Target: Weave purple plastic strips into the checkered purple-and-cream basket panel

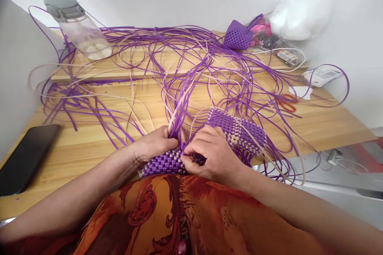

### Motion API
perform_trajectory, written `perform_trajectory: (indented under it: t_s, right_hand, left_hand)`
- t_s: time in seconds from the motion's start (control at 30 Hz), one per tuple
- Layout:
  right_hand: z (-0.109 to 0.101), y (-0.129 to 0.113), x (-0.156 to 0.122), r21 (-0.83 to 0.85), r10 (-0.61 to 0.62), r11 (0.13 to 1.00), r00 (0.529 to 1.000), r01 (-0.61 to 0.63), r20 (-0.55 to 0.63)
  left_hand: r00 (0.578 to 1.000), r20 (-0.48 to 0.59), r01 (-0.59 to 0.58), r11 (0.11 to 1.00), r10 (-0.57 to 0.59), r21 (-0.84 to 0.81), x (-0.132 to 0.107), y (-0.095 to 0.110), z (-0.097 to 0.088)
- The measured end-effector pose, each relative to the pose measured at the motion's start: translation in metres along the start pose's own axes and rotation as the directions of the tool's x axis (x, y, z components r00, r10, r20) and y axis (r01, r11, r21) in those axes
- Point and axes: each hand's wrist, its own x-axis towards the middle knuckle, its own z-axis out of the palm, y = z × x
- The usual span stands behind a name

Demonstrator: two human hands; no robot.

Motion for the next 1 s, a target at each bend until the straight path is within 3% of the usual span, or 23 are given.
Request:
perform_trajectory:
  t_s: [0.1, 0.23, 0.33, 0.43, 0.77, 1.0]
  right_hand:
    - [0.002, 0.001, 0.001, 0.012, -0.011, 1.0, 1.0, 0.011, -0.004]
    - [0.0, 0.001, 0.001, 0.025, 0.036, 0.999, 0.998, -0.038, 0.057]
    - [-0.003, 0.002, 0.0, 0.037, 0.041, 0.998, 0.996, -0.044, 0.083]
    - [-0.004, 0.003, 0.0, 0.041, 0.032, 0.998, 0.993, -0.037, 0.114]
    - [-0.01, 0.005, -0.001, 0.11, -0.083, 0.992, 0.976, 0.061, 0.202]
    - [-0.01, 0.009, -0.009, 0.162, -0.104, 0.983, 0.99, 0.087, 0.098]
  left_hand:
    - [1.0, -0.006, 0.024, 0.998, -0.024, -0.052, -0.001, 0.0, 0.001]
    - [0.99, 0.021, 0.14, 0.963, -0.139, -0.231, -0.004, 0.002, 0.0]
    - [0.984, 0.111, 0.169, 0.928, -0.14, -0.331, -0.004, 0.002, -0.002]
    - [0.982, 0.134, 0.172, 0.908, -0.13, -0.382, -0.003, 0.001, -0.005]
    - [0.978, 0.169, 0.183, 0.886, -0.121, -0.425, -0.003, -0.005, -0.008]
    - [0.981, 0.105, 0.189, 0.9, -0.16, -0.393, -0.001, -0.001, -0.009]
